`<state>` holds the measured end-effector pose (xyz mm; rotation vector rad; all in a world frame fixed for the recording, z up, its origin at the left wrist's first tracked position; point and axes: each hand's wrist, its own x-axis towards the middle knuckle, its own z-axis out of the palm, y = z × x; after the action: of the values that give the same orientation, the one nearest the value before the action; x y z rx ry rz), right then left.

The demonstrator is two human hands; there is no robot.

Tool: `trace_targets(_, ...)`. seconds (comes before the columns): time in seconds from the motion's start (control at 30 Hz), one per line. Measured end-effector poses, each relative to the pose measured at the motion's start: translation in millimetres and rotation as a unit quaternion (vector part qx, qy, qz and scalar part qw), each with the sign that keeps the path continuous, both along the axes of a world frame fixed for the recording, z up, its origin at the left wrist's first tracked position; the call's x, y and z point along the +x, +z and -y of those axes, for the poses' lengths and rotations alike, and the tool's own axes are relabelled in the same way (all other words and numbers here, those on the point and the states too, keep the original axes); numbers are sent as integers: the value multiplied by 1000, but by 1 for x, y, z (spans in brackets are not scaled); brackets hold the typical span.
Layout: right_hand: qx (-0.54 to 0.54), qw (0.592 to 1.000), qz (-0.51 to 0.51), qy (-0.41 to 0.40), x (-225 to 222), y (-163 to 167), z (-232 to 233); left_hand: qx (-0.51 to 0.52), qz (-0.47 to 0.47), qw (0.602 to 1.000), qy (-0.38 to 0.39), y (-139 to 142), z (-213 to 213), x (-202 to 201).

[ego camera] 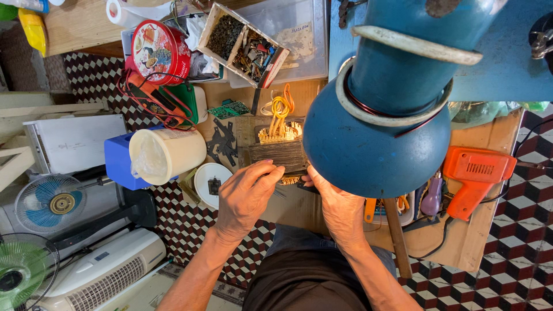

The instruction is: The person works at a cluttered repair bench on a laminated-core electrical component with wires. They hold and reposition the component, press and align its parts by hand, tap it with a hammer, and pick up small parts and tools from the bench while working under a desk lamp.

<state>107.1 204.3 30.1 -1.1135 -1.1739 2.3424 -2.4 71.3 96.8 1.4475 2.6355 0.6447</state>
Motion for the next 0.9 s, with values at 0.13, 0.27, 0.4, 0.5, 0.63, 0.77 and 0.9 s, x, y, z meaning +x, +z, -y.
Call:
trace_targets(0.13, 1, 1000, 3, 1, 0, 0, 0, 3, 11, 1000, 2, 1, 0, 0)
trace_targets(0.27, 2, 1000, -2, 2, -1, 1, 0, -1, 15, 1000, -2, 3, -1, -2)
trace_targets(0.4, 11, 1000, 16, 16, -3, 5, -3, -5, 14, 1000, -2, 7, -4, -4)
trace_targets(0.5, 11, 1000, 20, 13, -5, 10, -5, -14, 10, 1000, 4, 11, -7, -5)
trace_targets(0.63, 19, 998, 50, 29, -8, 16, -9, -37, 17, 999, -4, 20, -9, -5)
trace_targets(0.77, 25, 997, 66, 45, -13, 16, -15, -47, 46, 998, 1, 22, -11, -9)
trace_targets(0.9, 8, 995, 76, 63, -13, 14, -17, -48, 54, 997, -17, 22, -8, -15)
